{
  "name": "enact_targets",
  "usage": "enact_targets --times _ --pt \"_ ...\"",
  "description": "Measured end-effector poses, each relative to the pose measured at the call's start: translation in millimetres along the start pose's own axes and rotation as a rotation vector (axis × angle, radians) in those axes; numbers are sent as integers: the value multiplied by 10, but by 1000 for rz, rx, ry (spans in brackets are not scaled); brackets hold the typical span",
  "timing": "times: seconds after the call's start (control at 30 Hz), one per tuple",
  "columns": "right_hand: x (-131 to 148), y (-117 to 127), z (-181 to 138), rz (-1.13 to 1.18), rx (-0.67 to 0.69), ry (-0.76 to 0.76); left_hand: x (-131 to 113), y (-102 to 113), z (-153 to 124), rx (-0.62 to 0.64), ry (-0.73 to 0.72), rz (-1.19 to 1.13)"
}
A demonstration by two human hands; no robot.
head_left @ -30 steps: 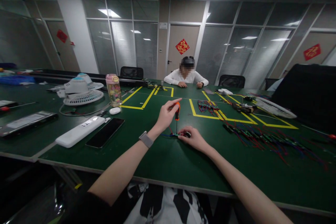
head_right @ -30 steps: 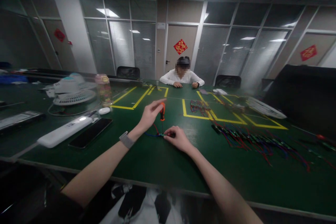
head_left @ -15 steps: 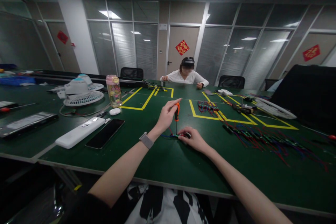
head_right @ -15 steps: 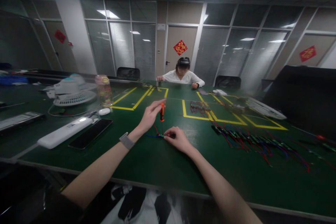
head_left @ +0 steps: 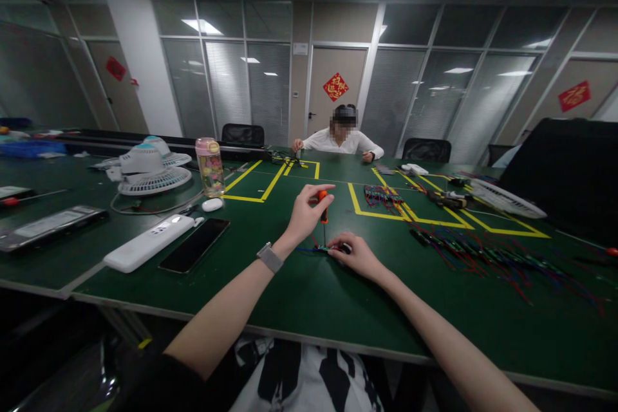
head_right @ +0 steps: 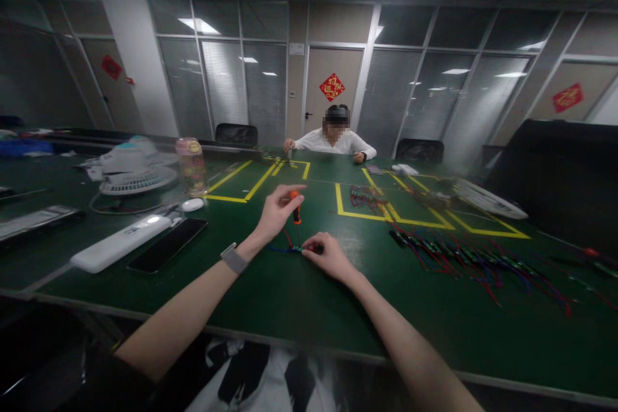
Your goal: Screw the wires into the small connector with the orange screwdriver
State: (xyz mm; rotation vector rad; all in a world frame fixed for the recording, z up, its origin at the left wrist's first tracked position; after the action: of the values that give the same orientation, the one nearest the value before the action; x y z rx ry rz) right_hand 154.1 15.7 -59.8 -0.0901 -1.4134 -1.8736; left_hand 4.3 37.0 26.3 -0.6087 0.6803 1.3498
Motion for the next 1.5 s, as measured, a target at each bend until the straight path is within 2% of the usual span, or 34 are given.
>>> enact_targets --times 0.17,0.33,0.5,0.67,0.83,1.0,1.17,1.33,1.5 --pt "-3 -3 4 2 9 -15 -19 -13 -2 46 19 -64" --pt "-32 -20 10 7 10 -22 -15 15 -13 -19 -25 36" --pt "-33 -23 9 10 6 -19 -4 -8 -7 35 -1 -68" --pt "-32 -24 12 6 4 -24 -19 12 -12 -15 -18 25" --pt "-40 -34 13 9 6 -12 7 -25 -8 63 30 -85" --pt "-40 -29 12 11 9 -17 9 1 -10 4 -14 26" --pt "-34 -20 14 10 16 -15 -5 -19 -4 54 13 -81" --pt "-29 -19 13 10 8 -13 -30 -4 -22 3 -34 26" --pt "0 -4 7 5 8 -21 -27 -28 -29 49 -41 -2"
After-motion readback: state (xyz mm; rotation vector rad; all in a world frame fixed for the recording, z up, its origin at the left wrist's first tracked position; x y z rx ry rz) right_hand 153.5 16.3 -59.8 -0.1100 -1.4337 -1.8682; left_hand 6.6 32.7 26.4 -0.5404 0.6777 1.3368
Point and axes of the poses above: each hand's wrist, its own z-axis towards the middle knuckle, its own y-axis out of the back of the hand, x = y × z, the point moved 4 cm from there along z, towards the middle knuckle, and after that the axes turned 8 degrees about -z, right-handed, at the moved point
